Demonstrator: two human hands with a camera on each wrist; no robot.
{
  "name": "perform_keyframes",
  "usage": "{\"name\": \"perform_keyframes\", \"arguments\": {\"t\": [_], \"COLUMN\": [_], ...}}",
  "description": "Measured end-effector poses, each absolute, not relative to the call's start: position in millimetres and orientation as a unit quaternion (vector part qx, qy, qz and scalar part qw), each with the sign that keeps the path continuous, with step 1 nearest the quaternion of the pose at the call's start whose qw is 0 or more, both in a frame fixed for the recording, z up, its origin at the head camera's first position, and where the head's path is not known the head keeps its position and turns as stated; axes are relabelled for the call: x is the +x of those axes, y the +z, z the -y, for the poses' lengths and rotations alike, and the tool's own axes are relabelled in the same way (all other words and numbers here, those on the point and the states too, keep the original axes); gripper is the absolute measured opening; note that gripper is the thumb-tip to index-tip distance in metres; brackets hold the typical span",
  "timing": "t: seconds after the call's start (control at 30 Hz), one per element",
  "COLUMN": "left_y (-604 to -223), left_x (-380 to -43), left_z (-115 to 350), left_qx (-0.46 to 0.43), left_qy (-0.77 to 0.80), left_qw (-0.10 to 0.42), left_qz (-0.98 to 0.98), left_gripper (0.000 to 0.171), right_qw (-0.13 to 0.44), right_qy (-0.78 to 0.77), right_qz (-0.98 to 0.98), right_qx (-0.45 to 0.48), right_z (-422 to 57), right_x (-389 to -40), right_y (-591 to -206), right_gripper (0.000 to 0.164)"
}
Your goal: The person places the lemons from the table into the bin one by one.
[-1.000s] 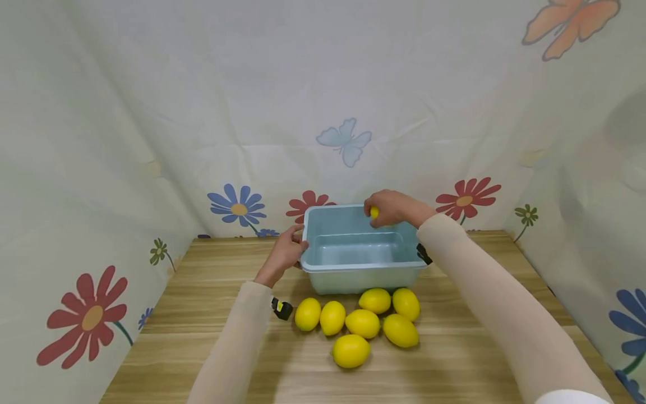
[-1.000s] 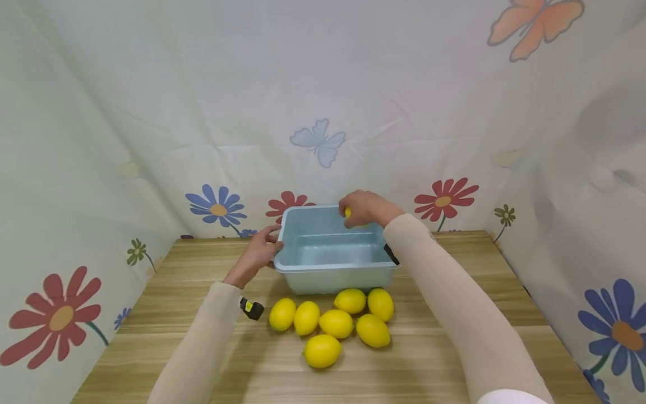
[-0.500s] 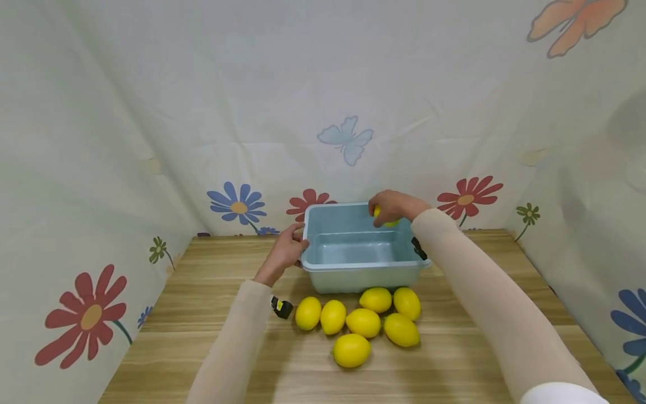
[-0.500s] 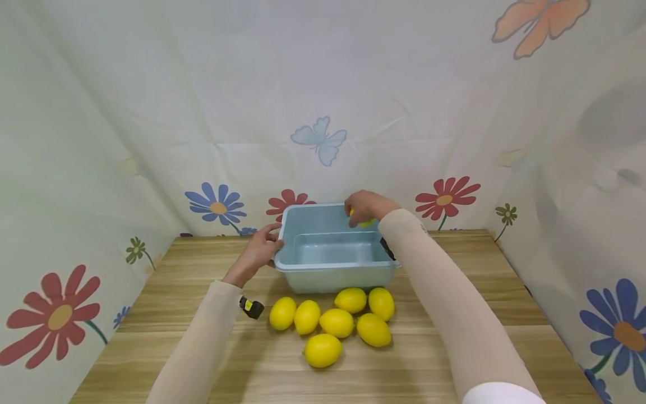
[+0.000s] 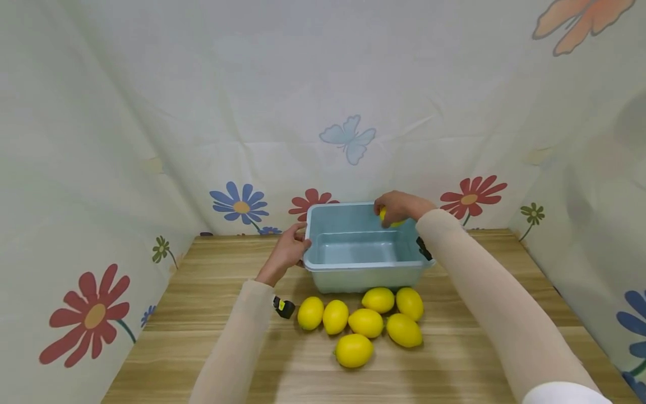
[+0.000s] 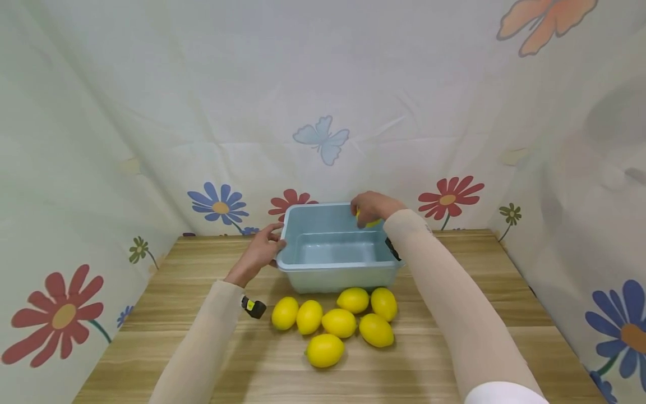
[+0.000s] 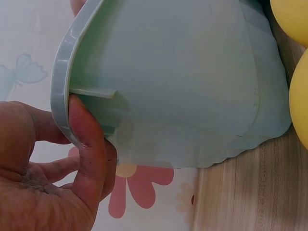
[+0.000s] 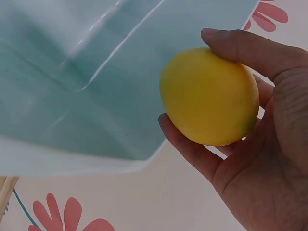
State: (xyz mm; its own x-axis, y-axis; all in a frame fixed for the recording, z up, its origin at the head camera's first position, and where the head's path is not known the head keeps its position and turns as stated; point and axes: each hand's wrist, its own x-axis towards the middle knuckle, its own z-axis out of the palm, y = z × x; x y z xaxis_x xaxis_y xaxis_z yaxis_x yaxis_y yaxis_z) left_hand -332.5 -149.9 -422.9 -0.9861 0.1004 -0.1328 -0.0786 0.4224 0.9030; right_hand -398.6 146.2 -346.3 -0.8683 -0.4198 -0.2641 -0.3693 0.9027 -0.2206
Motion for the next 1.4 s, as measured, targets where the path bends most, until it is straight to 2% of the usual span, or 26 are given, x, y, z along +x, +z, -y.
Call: {"name": "perform_keyframes", "arguments": {"t": [0.33,0.6,0.93,1.4], "left_y": [-422,-418,-422,-420], "left_x": [-333,-332,-333,-331], "left_z": [149,151,153,149], "left_qx": [0.005,0.001,0.0,0.007], "left_qy": [0.537,0.54,0.539,0.537], "left_qw": [0.082,0.085,0.087,0.083], "left_qz": [-0.84,-0.837,-0.838,-0.84], "left_gripper": [0.054,0.054,0.053,0.053], "right_qw": [0.171,0.121,0.096,0.023], "right_qy": [-0.107,-0.08,-0.088,-0.1], "right_qz": [-0.961,-0.962,-0.959,-0.951], "right_qx": [-0.187,-0.232,-0.251,-0.293], "right_z": [-152,-148,-151,-153], "right_x": [-397,-385,-362,-317], "right_y": [-339,-329,-332,-333], "right_gripper": [0.039,0.037,0.038,0.036]}}
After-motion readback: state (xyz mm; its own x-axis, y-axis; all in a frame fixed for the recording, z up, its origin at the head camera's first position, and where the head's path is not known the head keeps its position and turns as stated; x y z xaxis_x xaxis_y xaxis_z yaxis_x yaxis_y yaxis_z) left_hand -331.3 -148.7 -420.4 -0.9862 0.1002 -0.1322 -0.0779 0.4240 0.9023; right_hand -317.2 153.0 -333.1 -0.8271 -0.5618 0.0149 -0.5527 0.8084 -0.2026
